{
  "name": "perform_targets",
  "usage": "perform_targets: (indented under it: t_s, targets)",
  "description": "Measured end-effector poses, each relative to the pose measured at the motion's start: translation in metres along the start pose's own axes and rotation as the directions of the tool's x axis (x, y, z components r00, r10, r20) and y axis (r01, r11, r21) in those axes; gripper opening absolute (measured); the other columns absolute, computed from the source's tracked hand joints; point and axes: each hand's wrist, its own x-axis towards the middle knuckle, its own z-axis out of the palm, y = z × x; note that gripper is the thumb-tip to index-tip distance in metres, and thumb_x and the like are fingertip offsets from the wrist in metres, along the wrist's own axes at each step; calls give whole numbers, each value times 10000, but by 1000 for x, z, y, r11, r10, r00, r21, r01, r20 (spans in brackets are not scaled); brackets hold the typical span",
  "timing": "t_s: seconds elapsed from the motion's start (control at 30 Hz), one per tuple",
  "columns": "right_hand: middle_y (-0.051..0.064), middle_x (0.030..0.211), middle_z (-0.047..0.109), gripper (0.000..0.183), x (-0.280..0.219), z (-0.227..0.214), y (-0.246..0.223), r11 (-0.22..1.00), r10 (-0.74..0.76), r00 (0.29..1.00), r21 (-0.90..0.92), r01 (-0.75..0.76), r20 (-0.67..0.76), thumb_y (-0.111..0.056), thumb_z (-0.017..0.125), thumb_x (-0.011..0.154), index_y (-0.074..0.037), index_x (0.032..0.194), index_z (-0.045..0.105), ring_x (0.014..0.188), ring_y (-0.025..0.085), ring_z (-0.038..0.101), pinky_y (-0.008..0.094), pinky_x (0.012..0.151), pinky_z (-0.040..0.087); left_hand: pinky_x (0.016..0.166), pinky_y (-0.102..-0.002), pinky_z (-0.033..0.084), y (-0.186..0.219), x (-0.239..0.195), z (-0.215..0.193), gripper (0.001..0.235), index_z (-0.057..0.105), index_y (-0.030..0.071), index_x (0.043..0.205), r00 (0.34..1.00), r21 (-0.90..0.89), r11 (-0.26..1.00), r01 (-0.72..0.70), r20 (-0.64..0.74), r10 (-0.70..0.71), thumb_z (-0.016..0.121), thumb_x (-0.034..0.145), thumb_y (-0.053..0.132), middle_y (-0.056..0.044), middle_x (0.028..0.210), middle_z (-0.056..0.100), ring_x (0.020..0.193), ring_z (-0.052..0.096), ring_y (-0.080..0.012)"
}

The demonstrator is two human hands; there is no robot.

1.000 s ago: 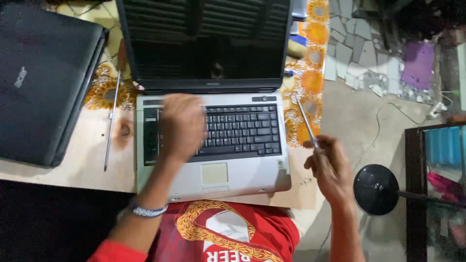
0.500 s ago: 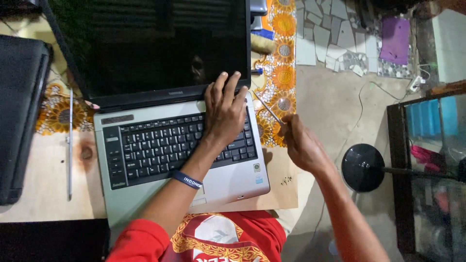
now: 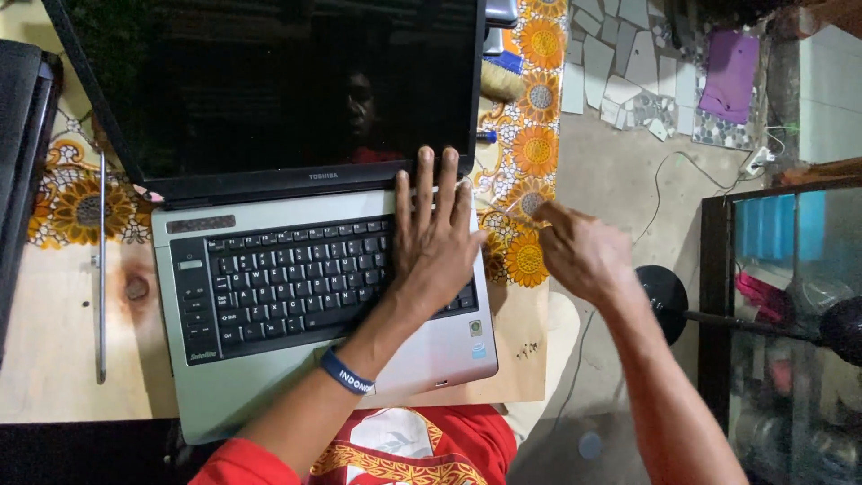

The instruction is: The person uses a screwdriver to remove screws from the bezel of a silver Toshiba laptop. They work on the top and side edges of the screen frame, placing removed screws on the table. The person also briefly handles a black laptop lid nearby.

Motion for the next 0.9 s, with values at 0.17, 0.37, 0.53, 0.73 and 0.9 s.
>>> perform_targets:
  t_s: [0.17, 0.37, 0.53, 0.73, 0.9]
  targets:
    - [157, 956, 761, 360, -10, -34, 7, 991, -131, 982, 11, 134, -133, -339, 450, 1010, -258, 1241, 714, 874, 456, 733, 559, 765, 581, 1235, -628, -140, 15, -17, 4, 838, 360, -7, 1574, 982, 33, 999, -22, 187, 16, 477, 989, 581, -237, 1722, 69, 1581, -91, -427]
    - [175, 894, 721, 315, 6, -16, 10, 947, -303, 941, 62, 315, -147, -148, 464, 1039, -107, 1204, 729, 769, 421, 727, 505, 642, 592, 1249, -638, -118, 18, -33, 9, 834, 290, 2, 1589, 969, 91, 994, -54, 246, 30, 453, 889, 425, -229, 1712, 128, 1602, 12, -386]
    - [114, 863, 663, 255, -8, -22, -5, 950, -311, 930, -100, 297, -193, -328, 494, 1058, -220, 1239, 637, 713, 427, 719, 534, 602, 569, 1248, -613, -107, 14, -41, 3, 815, 340, 0, 1571, 959, -15, 998, -68, 276, 69, 490, 888, 419, -251, 1702, 150, 1597, 26, -391]
    - [104, 814, 708, 307, -21, -31, -12, 937, -336, 923, -163, 308, -188, -239, 506, 1065, -225, 1316, 681, 739, 353, 742, 459, 557, 566, 1271, -578, 114, 5, -62, -5, 547, 568, -90, 1384, 999, -184, 982, -36, -13, 34, 669, 937, 207, -342, 1551, 422, 1527, 285, -461]
    - [41, 839, 716, 210, -15, -14, -2, 943, -329, 918, -135, 305, -221, -221, 538, 1058, -212, 1146, 728, 824, 269, 742, 389, 583, 580, 1218, -592, 257, -17, -68, -7, 555, 557, -32, 1412, 986, -270, 963, -13, -166, -34, 692, 878, 40, -290, 1472, 518, 1437, 416, -465]
